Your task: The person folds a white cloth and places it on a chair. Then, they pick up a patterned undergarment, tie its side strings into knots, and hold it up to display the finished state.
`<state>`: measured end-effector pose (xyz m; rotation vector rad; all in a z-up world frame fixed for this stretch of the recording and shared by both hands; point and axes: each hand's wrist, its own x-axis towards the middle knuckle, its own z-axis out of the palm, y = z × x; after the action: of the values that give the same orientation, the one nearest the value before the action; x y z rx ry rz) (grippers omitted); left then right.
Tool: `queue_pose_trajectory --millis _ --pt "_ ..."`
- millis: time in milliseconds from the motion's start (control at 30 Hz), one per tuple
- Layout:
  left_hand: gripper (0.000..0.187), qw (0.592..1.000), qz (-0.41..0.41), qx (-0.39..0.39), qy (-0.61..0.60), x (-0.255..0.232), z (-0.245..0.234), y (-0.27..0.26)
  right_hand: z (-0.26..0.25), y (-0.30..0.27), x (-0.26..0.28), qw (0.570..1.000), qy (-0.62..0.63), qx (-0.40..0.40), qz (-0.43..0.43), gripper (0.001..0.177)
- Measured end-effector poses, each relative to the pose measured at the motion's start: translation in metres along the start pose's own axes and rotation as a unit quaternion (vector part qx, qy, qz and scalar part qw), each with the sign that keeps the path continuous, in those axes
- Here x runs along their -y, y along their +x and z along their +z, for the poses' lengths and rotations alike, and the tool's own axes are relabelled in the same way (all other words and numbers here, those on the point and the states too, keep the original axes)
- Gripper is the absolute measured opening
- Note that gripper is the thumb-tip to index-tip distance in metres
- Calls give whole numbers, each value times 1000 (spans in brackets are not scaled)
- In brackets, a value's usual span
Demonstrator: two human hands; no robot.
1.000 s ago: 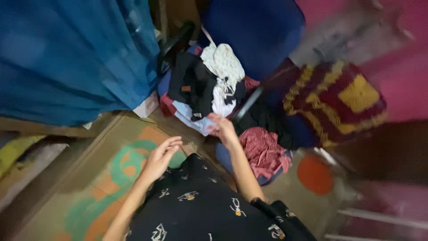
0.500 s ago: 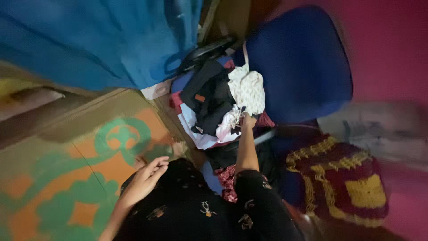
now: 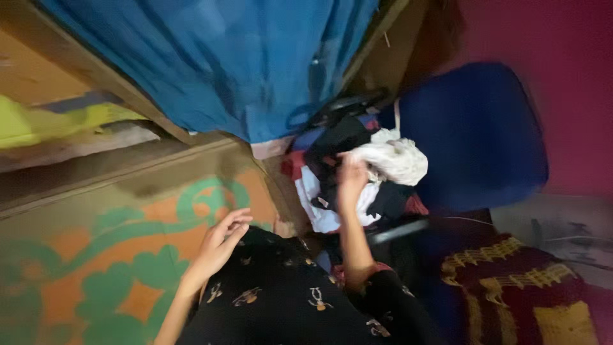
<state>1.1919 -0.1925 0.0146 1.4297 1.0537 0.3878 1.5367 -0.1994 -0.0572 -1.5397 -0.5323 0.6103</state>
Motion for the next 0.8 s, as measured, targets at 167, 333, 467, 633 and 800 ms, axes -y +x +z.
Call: queue_pose_trajectory --millis 167,333,467,633,800 --pt "67 987 138 -85 1 -7 -34 -37 106 -159 55 879 -34 416 -230 15" --pt "68 972 155 -175 -10 7 -68 -75 146 -208 99 742 -128 630 -190 25" --pt "52 964 129 -230 -45 40 -88 -99 168 -232 99 713 -124 682 -107 33" --pt "78 916 44 -378 124 96 -109 -114 203 -250 87 698 -58 712 50 31" --pt "71 890 -108 -422 135 182 -126 -153 259 -236 102 713 25 692 109 37"
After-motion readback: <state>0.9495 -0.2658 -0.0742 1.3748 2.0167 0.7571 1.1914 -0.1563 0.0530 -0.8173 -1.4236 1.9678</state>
